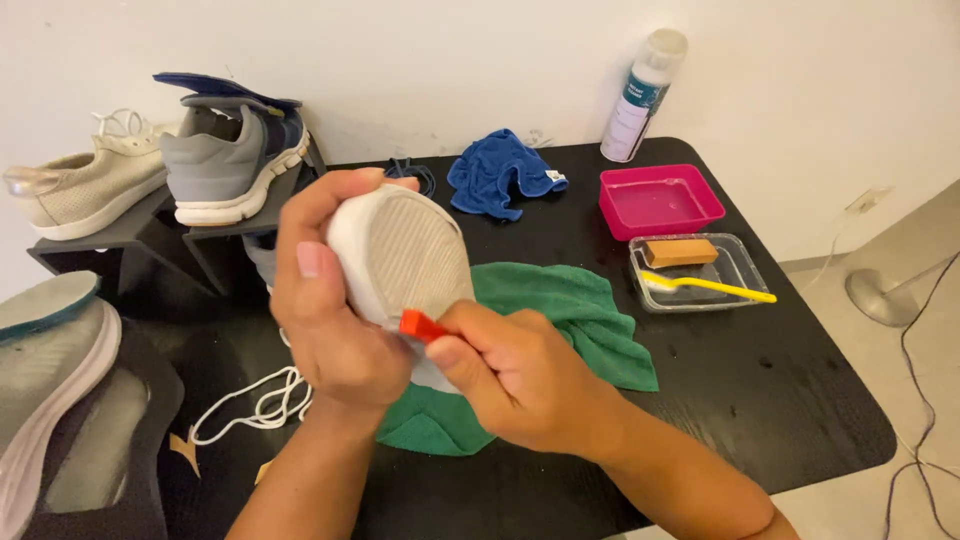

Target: The person scrubs the sole of a white sneaker using a yellow brush, then switches to a red brush to continue cleaning the same area. The shoe is held over a green towel on a black table while other shoes are visible on a rack nearby.

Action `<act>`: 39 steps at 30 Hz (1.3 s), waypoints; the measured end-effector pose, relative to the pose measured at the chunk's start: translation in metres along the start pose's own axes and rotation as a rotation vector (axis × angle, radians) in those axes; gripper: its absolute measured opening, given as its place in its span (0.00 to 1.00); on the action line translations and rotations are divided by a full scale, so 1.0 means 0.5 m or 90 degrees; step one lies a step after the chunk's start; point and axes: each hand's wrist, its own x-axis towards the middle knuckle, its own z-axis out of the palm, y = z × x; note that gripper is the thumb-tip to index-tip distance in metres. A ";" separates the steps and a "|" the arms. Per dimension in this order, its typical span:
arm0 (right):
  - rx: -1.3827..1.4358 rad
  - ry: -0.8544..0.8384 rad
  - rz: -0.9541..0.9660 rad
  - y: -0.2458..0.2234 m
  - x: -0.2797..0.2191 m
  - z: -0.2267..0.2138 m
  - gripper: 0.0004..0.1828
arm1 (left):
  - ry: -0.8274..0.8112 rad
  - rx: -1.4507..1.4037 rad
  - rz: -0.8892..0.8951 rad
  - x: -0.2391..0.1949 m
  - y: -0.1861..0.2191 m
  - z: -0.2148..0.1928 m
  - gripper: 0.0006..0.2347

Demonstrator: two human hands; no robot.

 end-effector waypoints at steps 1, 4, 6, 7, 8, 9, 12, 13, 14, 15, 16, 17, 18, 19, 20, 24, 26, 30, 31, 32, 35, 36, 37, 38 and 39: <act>0.004 -0.001 -0.018 -0.003 -0.001 -0.002 0.15 | -0.006 -0.029 0.005 -0.003 -0.005 0.000 0.23; -0.036 0.039 0.001 0.006 0.012 -0.007 0.18 | -0.012 -0.073 0.006 -0.005 -0.014 0.003 0.24; -0.079 0.083 0.039 0.021 0.026 -0.010 0.19 | -0.016 -0.086 0.004 -0.009 -0.015 0.004 0.24; -0.095 0.130 0.052 0.031 0.036 -0.014 0.17 | -0.020 -0.069 0.008 -0.011 -0.013 0.006 0.24; -0.111 0.175 0.065 0.040 0.045 -0.017 0.16 | -0.022 -0.051 0.012 -0.015 -0.009 0.006 0.24; -0.110 0.175 0.066 0.031 0.037 -0.017 0.16 | -0.022 -0.051 0.012 -0.018 -0.004 0.008 0.24; -0.109 0.148 0.045 0.007 0.021 -0.021 0.17 | -0.013 -0.036 0.017 -0.016 -0.005 0.012 0.23; -0.086 0.089 0.025 -0.002 0.010 -0.022 0.17 | -0.017 -0.067 0.013 -0.018 -0.012 0.012 0.24; -0.062 0.028 0.004 -0.011 0.000 -0.021 0.18 | -0.019 -0.097 0.010 -0.020 -0.019 0.009 0.25; -0.062 0.026 0.004 -0.012 -0.002 -0.024 0.18 | -0.017 -0.097 0.010 -0.023 -0.024 0.010 0.25; -0.052 0.030 -0.004 -0.013 -0.003 -0.026 0.17 | -0.035 -0.147 -0.002 -0.026 -0.027 0.009 0.29; -0.043 0.033 -0.012 -0.015 -0.004 -0.027 0.17 | -0.053 -0.196 -0.015 -0.029 -0.030 0.008 0.32; -0.041 0.031 -0.013 -0.006 -0.001 -0.028 0.17 | -0.051 -0.195 -0.015 -0.030 -0.030 0.008 0.32; -0.092 0.075 0.000 0.003 0.003 -0.028 0.18 | -0.056 -0.188 -0.027 -0.032 -0.031 0.009 0.34; -0.144 0.121 0.011 0.011 0.006 -0.028 0.20 | -0.061 -0.182 -0.036 -0.033 -0.031 0.009 0.35; -0.141 0.200 0.042 0.017 0.018 -0.028 0.16 | -0.079 -0.119 0.020 -0.029 -0.026 0.008 0.33; -0.103 0.095 0.048 0.005 -0.002 -0.020 0.19 | -0.060 -0.074 0.021 -0.026 -0.025 0.008 0.31; -0.118 0.118 0.008 0.001 0.000 -0.019 0.17 | -0.061 -0.050 0.027 -0.026 -0.020 0.004 0.30; -0.126 0.167 0.039 0.006 0.010 -0.021 0.17 | -0.082 -0.015 0.033 -0.025 -0.016 0.004 0.28; -0.135 0.217 0.067 0.013 0.022 -0.024 0.16 | -0.102 0.018 0.042 -0.022 -0.013 0.005 0.27; -0.119 0.182 0.057 -0.006 0.008 -0.025 0.16 | -0.087 0.041 0.073 -0.019 -0.009 0.007 0.24; -0.119 0.185 0.055 -0.008 0.000 -0.023 0.16 | -0.088 0.041 0.076 -0.019 -0.006 0.007 0.24; -0.102 0.165 0.022 -0.010 -0.008 -0.020 0.16 | -0.088 0.041 0.062 -0.019 -0.003 0.007 0.24; -0.085 0.143 -0.011 -0.012 -0.017 -0.017 0.16 | -0.087 0.043 0.048 -0.021 0.001 0.006 0.24; -0.085 0.144 -0.014 -0.006 -0.009 -0.019 0.16 | -0.085 0.044 0.051 -0.020 0.003 0.004 0.24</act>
